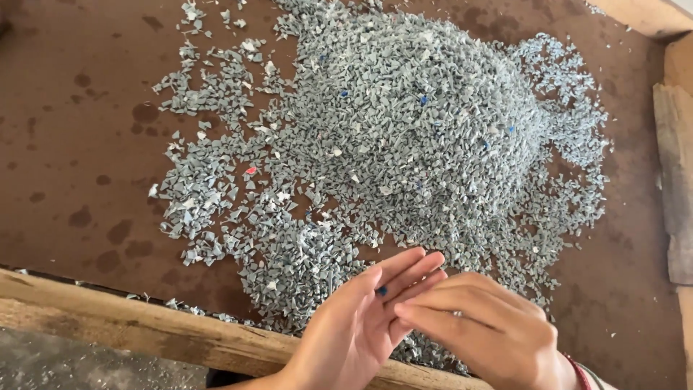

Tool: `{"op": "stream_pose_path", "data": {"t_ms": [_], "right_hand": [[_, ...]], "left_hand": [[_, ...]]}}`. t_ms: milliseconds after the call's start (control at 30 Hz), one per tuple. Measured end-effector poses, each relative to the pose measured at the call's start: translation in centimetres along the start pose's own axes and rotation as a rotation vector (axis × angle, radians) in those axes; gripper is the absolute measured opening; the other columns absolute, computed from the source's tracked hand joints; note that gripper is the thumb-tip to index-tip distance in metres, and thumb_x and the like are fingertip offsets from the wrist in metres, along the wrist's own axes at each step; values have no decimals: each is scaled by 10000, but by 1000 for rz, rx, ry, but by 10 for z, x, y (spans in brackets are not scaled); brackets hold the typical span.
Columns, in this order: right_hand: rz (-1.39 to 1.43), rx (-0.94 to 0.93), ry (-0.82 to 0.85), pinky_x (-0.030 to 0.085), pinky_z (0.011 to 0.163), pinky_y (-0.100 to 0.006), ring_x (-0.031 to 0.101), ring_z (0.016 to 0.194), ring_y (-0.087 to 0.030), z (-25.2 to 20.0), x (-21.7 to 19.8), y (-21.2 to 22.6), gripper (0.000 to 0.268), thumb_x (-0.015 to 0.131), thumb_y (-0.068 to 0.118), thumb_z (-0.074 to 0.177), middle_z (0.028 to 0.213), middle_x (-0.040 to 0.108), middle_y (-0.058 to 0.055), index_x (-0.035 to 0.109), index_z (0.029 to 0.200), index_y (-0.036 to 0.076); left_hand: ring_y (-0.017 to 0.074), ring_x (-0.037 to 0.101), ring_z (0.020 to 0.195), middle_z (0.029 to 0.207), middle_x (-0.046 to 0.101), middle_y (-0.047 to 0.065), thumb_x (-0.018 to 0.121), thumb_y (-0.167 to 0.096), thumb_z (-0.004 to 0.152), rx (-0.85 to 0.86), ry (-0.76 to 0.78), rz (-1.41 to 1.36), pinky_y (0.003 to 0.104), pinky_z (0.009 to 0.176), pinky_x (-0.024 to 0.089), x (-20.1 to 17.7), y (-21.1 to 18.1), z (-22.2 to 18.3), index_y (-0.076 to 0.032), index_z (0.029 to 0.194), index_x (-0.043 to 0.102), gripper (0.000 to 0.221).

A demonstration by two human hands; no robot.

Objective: The person pours a bucket of shredded plastic flakes onto a wooden sorting table and manually picks out blue-colored flakes from the predominantly grey pile.

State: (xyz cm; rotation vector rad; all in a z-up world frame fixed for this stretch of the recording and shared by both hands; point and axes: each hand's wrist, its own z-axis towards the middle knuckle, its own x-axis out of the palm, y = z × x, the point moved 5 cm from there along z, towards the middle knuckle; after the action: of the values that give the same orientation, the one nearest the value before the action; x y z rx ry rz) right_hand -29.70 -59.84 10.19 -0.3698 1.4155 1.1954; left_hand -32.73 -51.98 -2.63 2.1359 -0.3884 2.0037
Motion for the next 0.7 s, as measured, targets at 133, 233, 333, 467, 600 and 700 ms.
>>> {"op": "stream_pose_path", "data": {"t_ms": [133,233,333,467,600,700], "right_hand": [[1,-12,-166,618,780,-245,746,827,-148,-7,-2,-21,87,764,126,812,909,790,12,787,890,95],[97,2,-135,613,750,-243,744,801,-150,-6,-5,-30,132,761,130,813,924,780,-17,782,936,85],[219,76,-113,594,705,-227,714,756,-144,-7,-2,-36,131,741,92,829,921,765,-38,780,954,94],[304,213,-82,647,687,-205,770,761,-116,-11,-2,-44,179,760,79,805,905,800,-26,792,976,124],[307,334,-98,617,669,-212,763,715,-107,-16,-2,-53,102,768,146,797,853,812,-14,823,883,136],[259,398,-95,614,676,-224,777,732,-109,-15,-10,-62,95,766,175,794,840,827,-4,840,847,148]], "left_hand": [[340,512,1412,1552,488,254,438,-287,1088,10,-36,-41,370,1133,471,-1,-2,2,71,1519,405,561],[343,478,1434,1576,445,255,437,-277,1114,36,12,-56,379,1164,442,1,-6,1,66,1541,368,552],[336,476,1436,1576,446,251,471,-278,1103,49,9,-69,384,1176,429,2,-6,1,51,1533,388,547],[326,474,1441,1573,457,245,493,-282,1086,57,2,-51,380,1181,424,1,-6,1,41,1527,408,553],[314,465,1447,1577,448,243,468,-263,1103,66,30,-63,365,1187,420,4,-9,-1,57,1537,382,545],[333,404,1481,1608,373,264,417,-243,1150,113,116,-72,380,1233,366,15,-16,-6,92,1570,284,554]]}}
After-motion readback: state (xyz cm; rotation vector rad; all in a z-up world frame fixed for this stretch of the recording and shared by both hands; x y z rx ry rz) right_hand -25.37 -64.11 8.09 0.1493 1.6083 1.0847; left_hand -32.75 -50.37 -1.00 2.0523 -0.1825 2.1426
